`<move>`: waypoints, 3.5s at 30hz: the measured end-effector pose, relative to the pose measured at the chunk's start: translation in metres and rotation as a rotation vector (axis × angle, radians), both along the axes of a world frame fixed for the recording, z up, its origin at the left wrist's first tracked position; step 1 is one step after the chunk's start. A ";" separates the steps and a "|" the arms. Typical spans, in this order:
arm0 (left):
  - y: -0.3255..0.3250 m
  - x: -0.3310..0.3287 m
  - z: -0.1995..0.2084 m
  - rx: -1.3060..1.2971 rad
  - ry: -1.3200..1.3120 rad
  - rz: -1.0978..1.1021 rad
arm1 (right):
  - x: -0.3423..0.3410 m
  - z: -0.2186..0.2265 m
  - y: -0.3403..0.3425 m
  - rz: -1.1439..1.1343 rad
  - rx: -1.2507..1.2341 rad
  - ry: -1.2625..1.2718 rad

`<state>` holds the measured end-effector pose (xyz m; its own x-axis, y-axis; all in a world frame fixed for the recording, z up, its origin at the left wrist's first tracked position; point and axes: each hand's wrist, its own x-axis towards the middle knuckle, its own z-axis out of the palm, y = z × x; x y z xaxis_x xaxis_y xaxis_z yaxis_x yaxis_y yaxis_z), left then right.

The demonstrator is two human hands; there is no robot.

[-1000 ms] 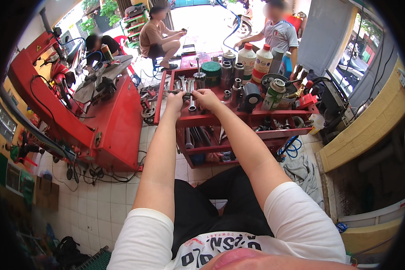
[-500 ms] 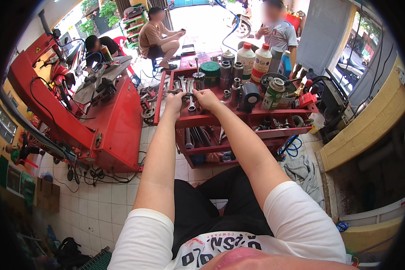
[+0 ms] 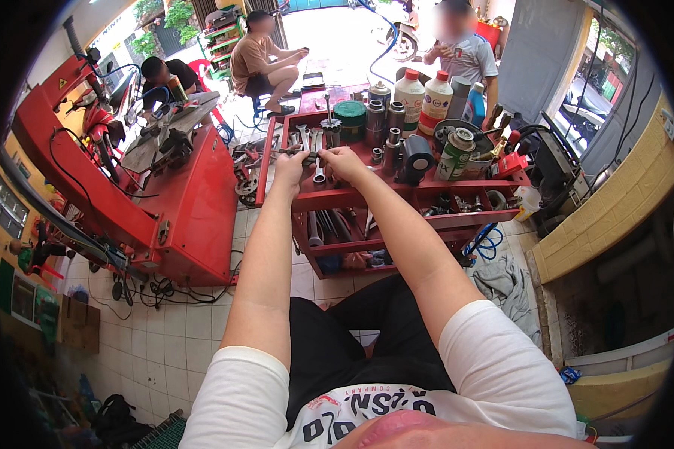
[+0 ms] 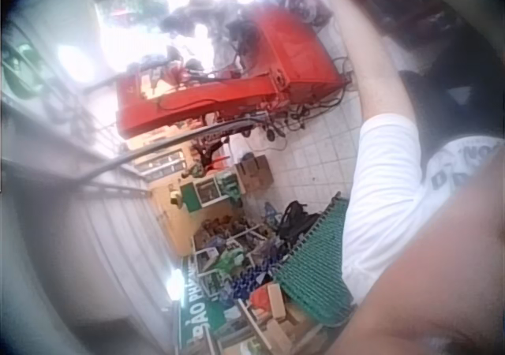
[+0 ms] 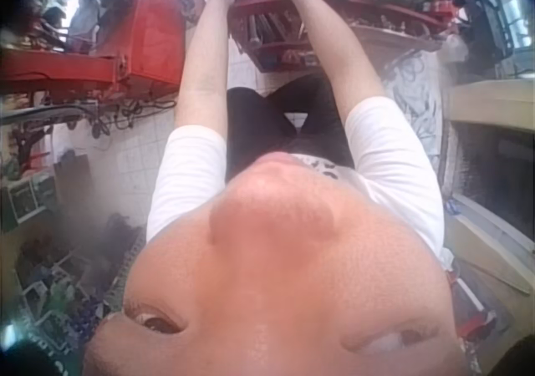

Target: The person assembles a small mechanical component on a red tool cart, using a wrench to tighten a nut onto a threaded rod. They repeatedly pick up, align, and tighten the parts, occasionally placing them back on the cart.

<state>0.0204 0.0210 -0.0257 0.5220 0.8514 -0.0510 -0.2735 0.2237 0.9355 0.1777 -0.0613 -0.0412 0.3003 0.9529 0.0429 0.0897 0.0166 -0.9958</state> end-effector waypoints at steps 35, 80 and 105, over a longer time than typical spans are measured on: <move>0.007 0.000 -0.010 0.041 0.013 -0.003 | -0.003 0.005 -0.004 0.001 -0.047 -0.041; 0.005 0.001 -0.006 0.009 -0.019 0.001 | -0.005 0.003 -0.003 -0.048 0.018 -0.001; 0.004 0.006 -0.006 0.012 -0.014 0.003 | 0.005 -0.008 0.007 -0.059 0.018 -0.108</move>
